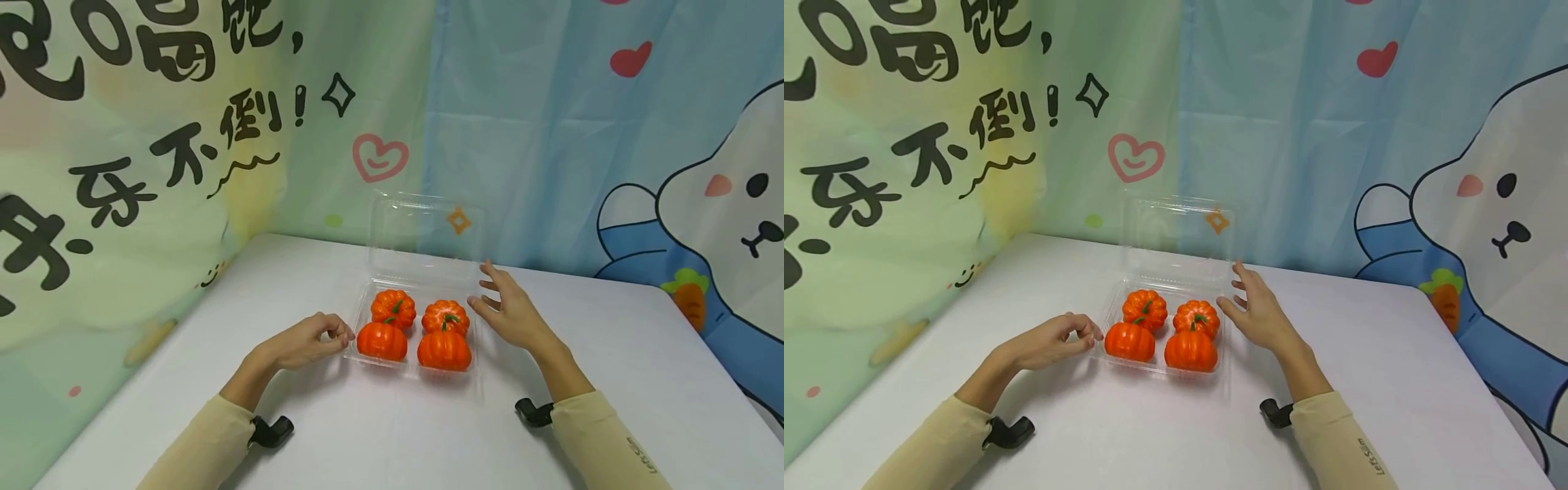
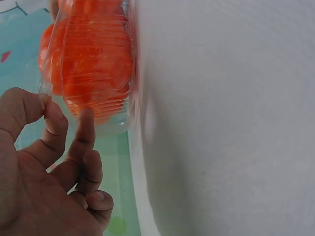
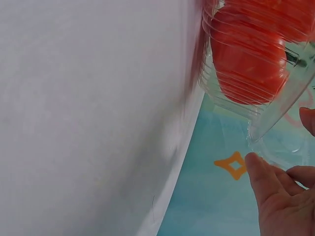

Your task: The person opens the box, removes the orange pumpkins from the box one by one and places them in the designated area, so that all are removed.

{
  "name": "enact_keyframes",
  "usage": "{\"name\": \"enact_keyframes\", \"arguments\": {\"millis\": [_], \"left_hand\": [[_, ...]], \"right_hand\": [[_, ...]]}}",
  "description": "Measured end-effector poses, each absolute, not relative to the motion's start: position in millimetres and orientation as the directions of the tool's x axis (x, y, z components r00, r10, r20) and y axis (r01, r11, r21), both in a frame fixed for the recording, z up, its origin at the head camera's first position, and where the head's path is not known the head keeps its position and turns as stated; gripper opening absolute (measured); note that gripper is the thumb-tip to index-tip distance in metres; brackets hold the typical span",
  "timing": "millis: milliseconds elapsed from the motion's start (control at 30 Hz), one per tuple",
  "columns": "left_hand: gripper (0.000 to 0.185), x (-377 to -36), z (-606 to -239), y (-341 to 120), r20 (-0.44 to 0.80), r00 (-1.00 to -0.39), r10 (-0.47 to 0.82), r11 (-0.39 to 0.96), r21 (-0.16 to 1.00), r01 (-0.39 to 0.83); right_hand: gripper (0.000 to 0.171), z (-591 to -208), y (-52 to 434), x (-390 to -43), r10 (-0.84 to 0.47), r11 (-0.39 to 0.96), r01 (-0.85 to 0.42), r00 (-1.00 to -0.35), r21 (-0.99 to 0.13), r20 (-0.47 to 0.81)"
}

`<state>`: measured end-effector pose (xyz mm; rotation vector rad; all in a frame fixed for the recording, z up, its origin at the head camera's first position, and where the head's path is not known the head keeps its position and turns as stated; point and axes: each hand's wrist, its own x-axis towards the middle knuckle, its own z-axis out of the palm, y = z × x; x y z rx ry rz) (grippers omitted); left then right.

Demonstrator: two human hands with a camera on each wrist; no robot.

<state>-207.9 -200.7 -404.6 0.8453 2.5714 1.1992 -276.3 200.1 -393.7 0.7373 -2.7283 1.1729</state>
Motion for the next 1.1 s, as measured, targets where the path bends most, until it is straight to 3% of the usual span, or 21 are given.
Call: {"name": "enact_keyframes", "arguments": {"millis": [200,1100], "left_hand": [[0.014,-207.5,-405.9,-201.0,0.080,-0.819,0.568,0.503,0.754,0.423],[0.015,-203.0,-406.0,-201.6,0.062,-0.828,0.557,0.529,0.743,0.411]], "right_hand": [[0.075,-395.5,199.1,-277.4,-0.402,0.587,-0.461,-0.879,-0.665,0.255],[0.075,-402.9,202.3,-279.3,-0.419,0.648,-0.426,-0.892,-0.631,0.171]]}}
